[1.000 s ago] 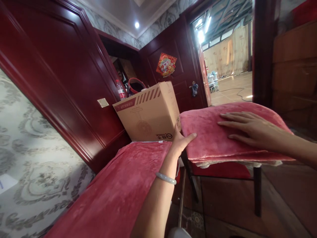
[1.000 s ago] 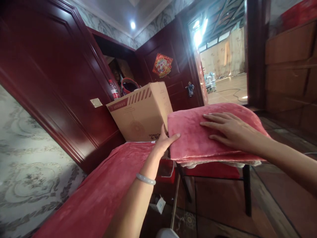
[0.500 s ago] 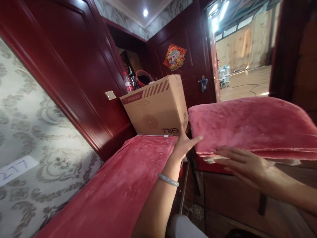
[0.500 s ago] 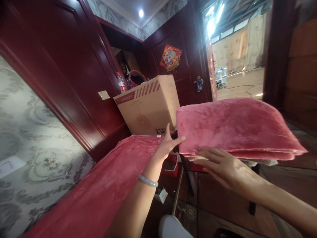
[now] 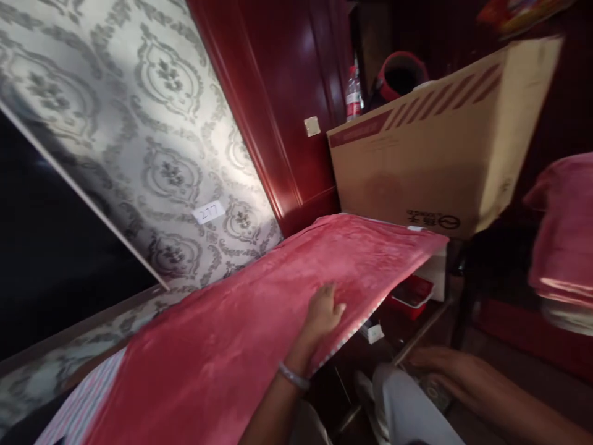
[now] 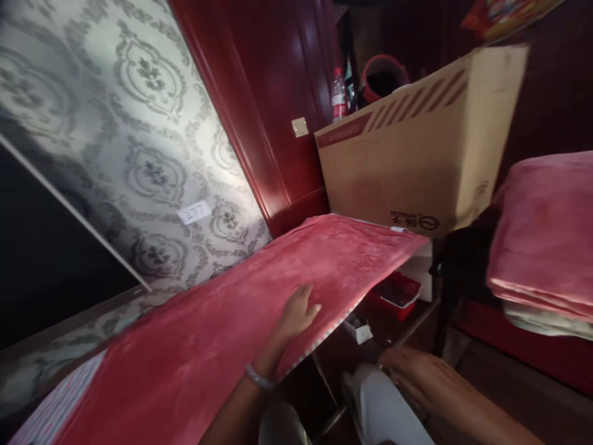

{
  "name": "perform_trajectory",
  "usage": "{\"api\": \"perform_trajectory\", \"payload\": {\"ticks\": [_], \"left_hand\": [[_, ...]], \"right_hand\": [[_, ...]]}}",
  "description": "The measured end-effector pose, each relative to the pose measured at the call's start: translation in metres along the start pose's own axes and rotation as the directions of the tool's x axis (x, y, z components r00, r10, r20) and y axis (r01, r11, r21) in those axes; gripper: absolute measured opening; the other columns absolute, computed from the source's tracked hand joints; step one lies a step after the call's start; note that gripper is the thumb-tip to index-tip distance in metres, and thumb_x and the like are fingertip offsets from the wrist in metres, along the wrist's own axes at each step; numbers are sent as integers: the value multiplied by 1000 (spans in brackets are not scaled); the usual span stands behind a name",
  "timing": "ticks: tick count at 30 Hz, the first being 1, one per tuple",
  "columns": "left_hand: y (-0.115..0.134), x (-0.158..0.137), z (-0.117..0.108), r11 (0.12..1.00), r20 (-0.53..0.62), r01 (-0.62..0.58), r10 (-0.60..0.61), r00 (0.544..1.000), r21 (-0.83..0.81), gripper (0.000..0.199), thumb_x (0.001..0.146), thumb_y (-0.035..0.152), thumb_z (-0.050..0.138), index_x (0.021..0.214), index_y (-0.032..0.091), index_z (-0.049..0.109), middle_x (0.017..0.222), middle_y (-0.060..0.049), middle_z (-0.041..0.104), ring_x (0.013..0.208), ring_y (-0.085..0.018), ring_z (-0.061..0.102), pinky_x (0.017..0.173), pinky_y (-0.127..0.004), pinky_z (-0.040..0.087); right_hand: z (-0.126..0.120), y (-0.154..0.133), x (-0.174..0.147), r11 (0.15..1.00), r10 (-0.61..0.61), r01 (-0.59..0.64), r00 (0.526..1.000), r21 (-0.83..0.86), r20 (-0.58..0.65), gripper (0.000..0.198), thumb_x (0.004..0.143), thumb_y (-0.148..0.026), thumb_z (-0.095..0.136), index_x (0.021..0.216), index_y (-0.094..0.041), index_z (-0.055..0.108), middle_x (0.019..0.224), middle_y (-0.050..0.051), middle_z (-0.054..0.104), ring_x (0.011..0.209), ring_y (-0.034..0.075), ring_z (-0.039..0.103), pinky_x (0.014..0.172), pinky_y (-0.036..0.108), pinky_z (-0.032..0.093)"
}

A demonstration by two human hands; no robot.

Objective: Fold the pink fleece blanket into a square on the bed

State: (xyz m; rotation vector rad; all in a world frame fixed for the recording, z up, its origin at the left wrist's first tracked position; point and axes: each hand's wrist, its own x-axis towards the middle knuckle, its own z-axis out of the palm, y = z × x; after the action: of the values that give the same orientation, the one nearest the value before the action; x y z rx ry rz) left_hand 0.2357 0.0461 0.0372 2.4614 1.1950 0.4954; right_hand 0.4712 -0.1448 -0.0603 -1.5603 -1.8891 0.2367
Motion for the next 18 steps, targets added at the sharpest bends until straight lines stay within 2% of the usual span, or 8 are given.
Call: {"api": "perform_trajectory", "payload": {"ticks": [2, 4, 8, 10, 12, 15, 18], "left_hand": [[-40, -35, -20, 960, -41, 150, -144, 989, 236, 61, 88, 23, 59, 147, 8, 48, 153, -20, 47, 145, -31, 42, 121, -45, 33], [-73, -73, -38, 869, -116, 305, -283, 952, 390, 58, 93, 23, 53, 149, 9, 46, 155, -17, 46, 146, -28, 40, 122, -45, 31], [-116, -144, -56, 697, -261, 531, -464, 846, 482, 56, 97, 27, 45, 152, 14, 42, 161, -15, 37, 150, -28, 32, 123, -52, 24], [-127, -167, -57, 641, -279, 590, -526, 803, 490, 57, 98, 32, 43, 154, 19, 40, 163, -12, 32, 152, -29, 27, 123, -55, 21], [-133, -179, -54, 628, -255, 613, -568, 782, 481, 57, 99, 36, 41, 155, 24, 39, 165, -10, 27, 153, -29, 23, 123, -56, 20], [-135, -184, -49, 653, -220, 613, -583, 782, 445, 60, 98, 39, 40, 157, 24, 36, 167, -10, 21, 155, -31, 17, 123, -58, 18], [-134, -183, -48, 677, -215, 618, -586, 781, 399, 62, 97, 41, 42, 157, 25, 36, 167, -10, 19, 155, -32, 15, 123, -60, 14]], "right_hand": [[17, -1, 20, 997, -48, 42, 995, 72, 87, 39, 94, -48, 48, 115, -31, 76, 116, 6, 74, 103, 25, 72, 88, 38, 61], [35, -7, 43, 991, -96, 84, 989, 108, 109, 42, 96, -47, 45, 118, -28, 75, 119, 8, 73, 107, 25, 71, 91, 41, 60], [72, -33, 88, 972, -207, 197, 975, 130, 75, 43, 98, -44, 42, 126, -27, 70, 129, 10, 68, 118, 25, 66, 100, 45, 55], [91, -47, 111, 957, -270, 262, 962, 124, 51, 44, 99, -43, 41, 130, -26, 68, 134, 11, 66, 123, 25, 63, 103, 47, 53], [109, -59, 135, 944, -322, 317, 946, 97, 42, 46, 100, -42, 39, 134, -24, 65, 137, 12, 63, 127, 26, 60, 106, 49, 50], [134, -76, 171, 933, -359, 358, 932, 26, 57, 51, 100, -43, 37, 140, -21, 60, 143, 14, 58, 133, 27, 55, 111, 53, 45], [156, -89, 200, 929, -359, 366, 925, -44, 125, 56, 100, -45, 36, 147, -19, 53, 150, 15, 50, 140, 29, 48, 115, 56, 39]]}}
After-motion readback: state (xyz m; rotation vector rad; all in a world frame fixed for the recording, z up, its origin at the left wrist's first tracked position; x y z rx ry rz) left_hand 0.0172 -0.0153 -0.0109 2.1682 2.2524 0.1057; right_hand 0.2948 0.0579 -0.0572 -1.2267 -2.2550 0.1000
